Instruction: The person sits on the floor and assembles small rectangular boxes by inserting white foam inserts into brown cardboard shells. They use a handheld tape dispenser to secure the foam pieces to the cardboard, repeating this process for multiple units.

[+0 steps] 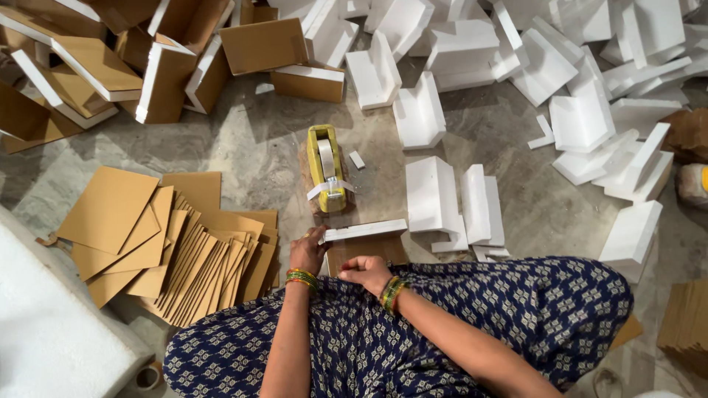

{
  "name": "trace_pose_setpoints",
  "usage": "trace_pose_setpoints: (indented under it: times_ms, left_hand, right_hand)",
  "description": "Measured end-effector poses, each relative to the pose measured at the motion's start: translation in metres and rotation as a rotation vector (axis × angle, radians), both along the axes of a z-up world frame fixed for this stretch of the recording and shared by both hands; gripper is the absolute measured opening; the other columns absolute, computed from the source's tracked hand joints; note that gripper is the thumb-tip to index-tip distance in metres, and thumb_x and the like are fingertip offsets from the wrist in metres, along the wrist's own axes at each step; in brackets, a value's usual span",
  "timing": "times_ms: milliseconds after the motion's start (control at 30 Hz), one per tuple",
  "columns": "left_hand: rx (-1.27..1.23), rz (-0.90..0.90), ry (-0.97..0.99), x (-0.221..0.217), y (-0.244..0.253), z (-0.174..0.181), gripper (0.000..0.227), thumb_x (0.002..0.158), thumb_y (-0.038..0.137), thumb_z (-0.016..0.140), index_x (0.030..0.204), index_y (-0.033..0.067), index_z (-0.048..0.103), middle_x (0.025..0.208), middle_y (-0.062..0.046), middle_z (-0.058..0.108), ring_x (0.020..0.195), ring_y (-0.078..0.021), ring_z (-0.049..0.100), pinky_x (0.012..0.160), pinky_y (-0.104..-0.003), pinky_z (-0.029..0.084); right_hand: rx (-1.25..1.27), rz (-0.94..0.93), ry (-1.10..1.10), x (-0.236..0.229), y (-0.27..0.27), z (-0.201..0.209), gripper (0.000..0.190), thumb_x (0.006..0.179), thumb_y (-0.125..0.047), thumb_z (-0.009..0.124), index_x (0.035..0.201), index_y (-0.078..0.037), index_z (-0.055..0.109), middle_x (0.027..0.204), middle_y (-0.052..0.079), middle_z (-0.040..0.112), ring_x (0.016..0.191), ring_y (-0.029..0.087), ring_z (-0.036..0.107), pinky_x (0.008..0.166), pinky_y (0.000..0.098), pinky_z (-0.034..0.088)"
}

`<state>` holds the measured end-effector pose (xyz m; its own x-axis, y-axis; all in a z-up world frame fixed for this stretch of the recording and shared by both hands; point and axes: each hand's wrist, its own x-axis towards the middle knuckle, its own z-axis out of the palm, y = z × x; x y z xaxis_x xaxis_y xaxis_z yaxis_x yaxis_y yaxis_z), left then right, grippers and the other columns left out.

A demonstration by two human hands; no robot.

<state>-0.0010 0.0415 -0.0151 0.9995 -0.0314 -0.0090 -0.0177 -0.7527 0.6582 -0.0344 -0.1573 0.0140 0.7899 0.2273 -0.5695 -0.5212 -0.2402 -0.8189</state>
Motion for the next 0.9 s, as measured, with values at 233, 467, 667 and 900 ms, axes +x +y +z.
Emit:
trace_pose_setpoints:
  times_ms: [233,467,667,900]
  left_hand:
    - [-0.043,-0.010,-0.003,-0.006,0.001,0.003,0.046,0.084,0.023,0.073,0.129,0.0219,0.064,0.122,-0.002,0.070,0.098,-0.0255,0.070,0.093,-0.045,0.045]
    - [-0.034,0.050,-0.060,0.004,-0.009,-0.023,0.059,0.069,0.022,0.083,0.124,0.0199,0.063,0.115,-0.004,0.072,0.110,-0.0285,0.065,0.100,-0.047,0.040]
    - [0.073,0.056,-0.138,-0.001,-0.015,-0.048,0.054,0.075,0.031,0.083,0.125,0.0185,0.065,0.116,-0.006,0.072,0.108,-0.0267,0.066,0.100,-0.046,0.040]
    - [0.073,-0.001,-0.095,0.005,-0.007,-0.035,0.048,0.076,0.035,0.085,0.119,0.0230,0.070,0.111,-0.001,0.074,0.104,-0.0278,0.062,0.098,-0.046,0.040]
  right_hand:
    - [-0.154,-0.161,0.073,0.033,0.025,-0.099,0.015,0.085,-0.008,0.075,0.098,-0.002,0.079,0.079,0.010,0.079,0.055,0.014,0.067,0.049,0.0304,0.055]
    - [-0.094,-0.312,-0.026,0.038,0.041,-0.125,0.007,0.084,0.003,0.069,0.085,0.003,0.076,0.065,0.008,0.070,0.047,0.014,0.061,0.042,0.0310,0.048]
    - [-0.239,-0.312,-0.081,0.030,0.029,-0.098,0.016,0.077,-0.006,0.080,0.084,0.006,0.072,0.072,0.015,0.072,0.057,0.021,0.068,0.054,0.0383,0.055]
    - [-0.405,-0.297,-0.928,0.056,0.029,-0.035,0.025,0.091,-0.032,0.076,0.096,-0.008,0.079,0.091,0.011,0.078,0.084,0.026,0.072,0.077,0.0379,0.056]
